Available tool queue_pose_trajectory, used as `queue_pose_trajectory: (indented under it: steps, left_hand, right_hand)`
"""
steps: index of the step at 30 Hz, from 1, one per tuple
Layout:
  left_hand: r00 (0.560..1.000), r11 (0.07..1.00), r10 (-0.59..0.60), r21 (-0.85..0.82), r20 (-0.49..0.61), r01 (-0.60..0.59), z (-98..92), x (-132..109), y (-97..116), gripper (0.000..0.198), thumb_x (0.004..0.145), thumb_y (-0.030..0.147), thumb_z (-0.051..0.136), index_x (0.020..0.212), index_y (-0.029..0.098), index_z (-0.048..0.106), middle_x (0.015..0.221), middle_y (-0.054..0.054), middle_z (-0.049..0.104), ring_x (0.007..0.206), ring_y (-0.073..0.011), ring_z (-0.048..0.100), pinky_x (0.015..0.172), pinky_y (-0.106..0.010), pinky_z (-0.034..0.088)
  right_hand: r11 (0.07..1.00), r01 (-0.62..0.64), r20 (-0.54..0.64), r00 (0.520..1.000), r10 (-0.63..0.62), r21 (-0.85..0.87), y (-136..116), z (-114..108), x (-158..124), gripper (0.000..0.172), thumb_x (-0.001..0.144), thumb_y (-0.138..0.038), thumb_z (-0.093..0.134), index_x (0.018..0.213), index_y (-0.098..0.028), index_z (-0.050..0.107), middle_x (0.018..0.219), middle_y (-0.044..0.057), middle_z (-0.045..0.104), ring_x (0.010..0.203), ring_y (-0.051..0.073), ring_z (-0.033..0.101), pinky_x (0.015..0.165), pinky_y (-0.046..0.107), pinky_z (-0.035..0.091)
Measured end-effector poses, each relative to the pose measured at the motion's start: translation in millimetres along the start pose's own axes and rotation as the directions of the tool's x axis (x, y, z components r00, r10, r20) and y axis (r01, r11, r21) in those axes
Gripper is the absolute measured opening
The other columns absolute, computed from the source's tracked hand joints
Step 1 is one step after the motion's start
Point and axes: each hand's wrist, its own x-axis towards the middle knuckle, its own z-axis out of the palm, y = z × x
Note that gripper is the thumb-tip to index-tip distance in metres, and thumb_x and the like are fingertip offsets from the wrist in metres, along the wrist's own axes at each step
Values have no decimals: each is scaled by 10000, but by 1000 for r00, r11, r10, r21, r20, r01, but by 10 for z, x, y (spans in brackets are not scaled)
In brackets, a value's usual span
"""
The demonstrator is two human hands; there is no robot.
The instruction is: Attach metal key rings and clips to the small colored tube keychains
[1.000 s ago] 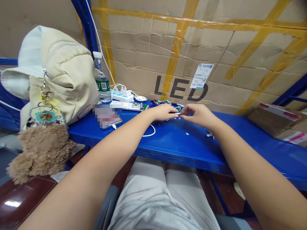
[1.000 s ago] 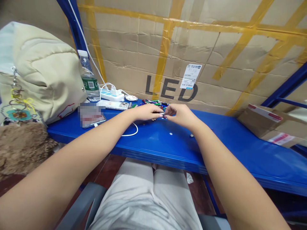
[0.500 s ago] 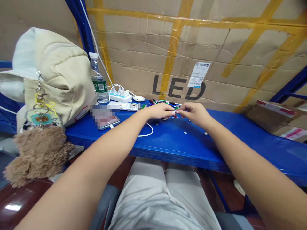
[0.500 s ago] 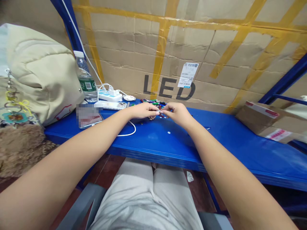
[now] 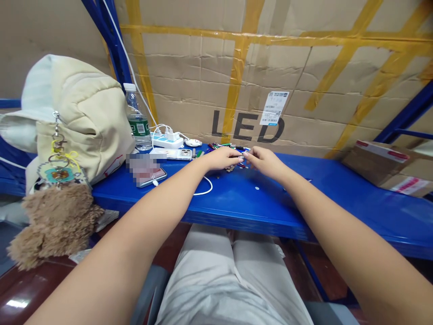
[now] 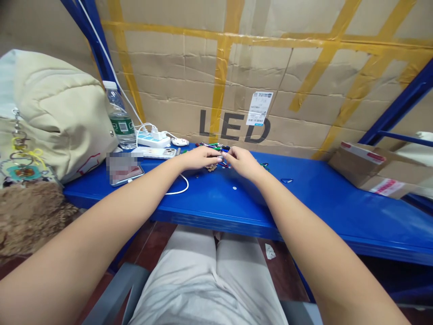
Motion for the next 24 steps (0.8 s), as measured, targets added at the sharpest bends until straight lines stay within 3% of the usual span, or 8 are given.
queue_pose_trajectory:
  steps: [3,6,9,14,17,21,24]
  left_hand:
    - [998,994,-10,-105,58,16,-23,-22,-34,402,903,472,429,860,128,633,716,-14,582,650,-127,502,625,-256,382]
    - [996,990,5,-141,88,8,-28,-45,-46,381,902,464,425,823,138,606,715,-12,584,644,-122,510,623,-253,383]
    - [998,997,27,-77,64,-22,-12,-52,-38,348,907,414,419,807,140,609,731,-25,612,668,-133,533,636,-256,384]
    - [994,987,94,138,-62,-85,34,-1,1,339,913,347,412,811,126,648,809,-70,651,755,-166,561,707,-274,395]
    - [993,984,81,166,-86,-66,40,24,22,329,915,338,422,873,128,671,900,-85,674,821,-180,579,752,-280,404]
    - [998,996,-34,76,-44,37,-12,-4,17,360,923,400,425,956,147,679,972,-69,683,860,-185,591,770,-283,420]
    - [997,995,-63,71,-44,66,-67,-49,-21,367,925,417,424,1011,160,672,1045,-68,674,920,-187,593,822,-289,429]
  right_hand:
    - [958,193,59,981,-184,-211,-23,-45,-16,365,920,-463,380,686,-201,481,687,47,591,687,172,509,649,291,380]
    - [941,243,112,968,-222,-233,-27,-40,-31,358,930,-414,327,685,-201,477,695,45,575,697,175,501,669,296,368]
    - [967,190,98,980,-176,-168,-9,15,-27,357,920,-422,338,681,-197,478,708,37,552,689,166,483,666,295,367]
    - [982,-31,138,990,6,184,0,97,-16,377,906,-517,361,708,-209,454,588,-40,390,503,108,341,511,258,318]
    - [983,-74,134,990,51,170,-34,70,-6,386,904,-516,382,681,-209,455,536,-47,382,472,108,351,498,259,323]
    - [986,4,-53,998,-13,-169,26,-182,21,348,905,-418,412,673,-190,534,620,14,561,596,147,499,620,279,382]
    - [937,-123,-294,956,23,-326,228,-513,3,304,888,-365,419,748,-181,616,719,56,652,722,190,573,696,300,405]
